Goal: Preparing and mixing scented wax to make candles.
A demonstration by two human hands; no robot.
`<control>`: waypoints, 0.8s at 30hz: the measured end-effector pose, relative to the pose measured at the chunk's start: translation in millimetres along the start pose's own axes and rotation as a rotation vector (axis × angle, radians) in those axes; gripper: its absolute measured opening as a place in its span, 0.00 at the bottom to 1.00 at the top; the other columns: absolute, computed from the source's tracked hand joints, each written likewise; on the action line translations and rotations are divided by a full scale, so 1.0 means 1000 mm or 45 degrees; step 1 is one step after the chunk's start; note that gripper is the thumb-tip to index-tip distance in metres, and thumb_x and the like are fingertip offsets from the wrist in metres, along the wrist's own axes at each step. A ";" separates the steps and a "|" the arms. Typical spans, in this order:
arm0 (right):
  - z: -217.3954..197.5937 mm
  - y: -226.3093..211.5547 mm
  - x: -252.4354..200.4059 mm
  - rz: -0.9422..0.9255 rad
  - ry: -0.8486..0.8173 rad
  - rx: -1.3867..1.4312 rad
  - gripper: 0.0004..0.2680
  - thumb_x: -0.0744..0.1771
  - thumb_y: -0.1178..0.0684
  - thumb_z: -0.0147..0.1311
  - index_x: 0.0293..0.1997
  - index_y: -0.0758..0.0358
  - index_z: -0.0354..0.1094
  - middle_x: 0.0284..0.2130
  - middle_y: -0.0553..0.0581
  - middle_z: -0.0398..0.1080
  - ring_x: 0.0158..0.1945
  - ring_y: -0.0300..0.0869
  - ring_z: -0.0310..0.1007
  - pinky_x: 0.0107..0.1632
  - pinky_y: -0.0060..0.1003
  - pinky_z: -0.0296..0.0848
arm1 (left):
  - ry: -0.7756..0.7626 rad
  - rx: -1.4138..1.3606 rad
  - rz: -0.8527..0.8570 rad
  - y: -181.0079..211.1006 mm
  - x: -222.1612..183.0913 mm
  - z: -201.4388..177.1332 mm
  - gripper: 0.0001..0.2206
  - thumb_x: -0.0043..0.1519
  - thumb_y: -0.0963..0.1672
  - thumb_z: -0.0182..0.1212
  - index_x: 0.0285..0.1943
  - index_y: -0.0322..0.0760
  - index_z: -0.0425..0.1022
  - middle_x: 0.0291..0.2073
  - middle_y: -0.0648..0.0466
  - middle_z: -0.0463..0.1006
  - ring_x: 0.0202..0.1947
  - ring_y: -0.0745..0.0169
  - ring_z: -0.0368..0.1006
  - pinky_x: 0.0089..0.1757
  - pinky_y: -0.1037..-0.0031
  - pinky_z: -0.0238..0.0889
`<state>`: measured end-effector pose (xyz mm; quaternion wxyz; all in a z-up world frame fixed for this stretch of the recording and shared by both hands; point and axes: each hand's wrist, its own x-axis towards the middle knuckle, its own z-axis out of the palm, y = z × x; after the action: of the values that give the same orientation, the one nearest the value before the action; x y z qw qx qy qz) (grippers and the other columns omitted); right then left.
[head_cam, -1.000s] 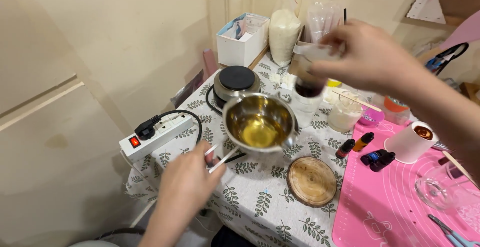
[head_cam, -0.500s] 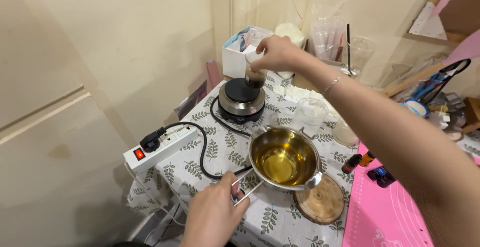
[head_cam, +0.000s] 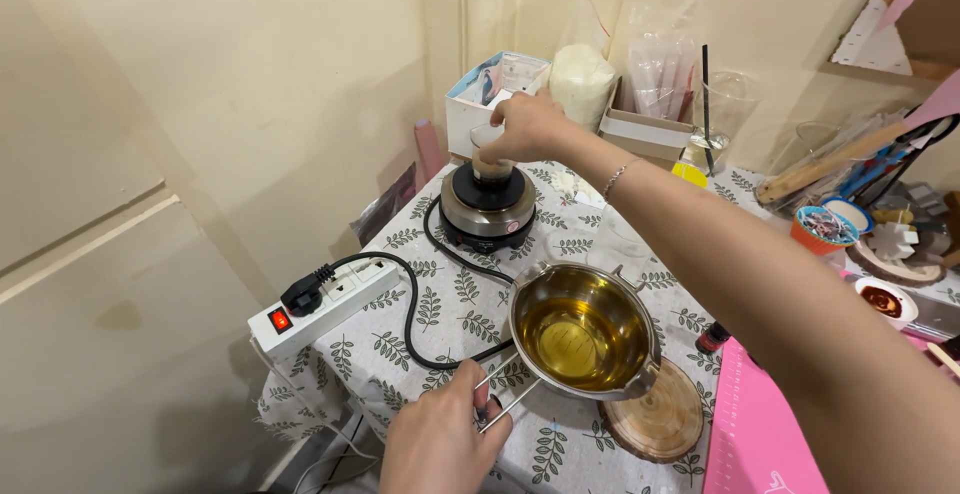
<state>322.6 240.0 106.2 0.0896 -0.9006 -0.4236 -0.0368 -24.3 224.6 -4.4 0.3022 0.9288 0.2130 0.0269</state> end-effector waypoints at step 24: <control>0.058 0.030 -0.397 0.462 -0.141 0.197 0.37 0.55 0.43 0.72 0.67 0.64 0.54 0.58 0.66 0.64 0.59 0.58 0.60 0.59 0.47 0.64 | 0.163 -0.036 -0.175 0.013 -0.011 -0.012 0.15 0.53 0.50 0.70 0.38 0.43 0.69 0.13 0.50 0.76 0.23 0.49 0.78 0.32 0.59 0.69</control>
<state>91.4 -68.0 -11.3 0.1403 -0.9532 -0.2604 0.0621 -31.8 217.0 14.0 0.3022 0.9040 0.2947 0.0685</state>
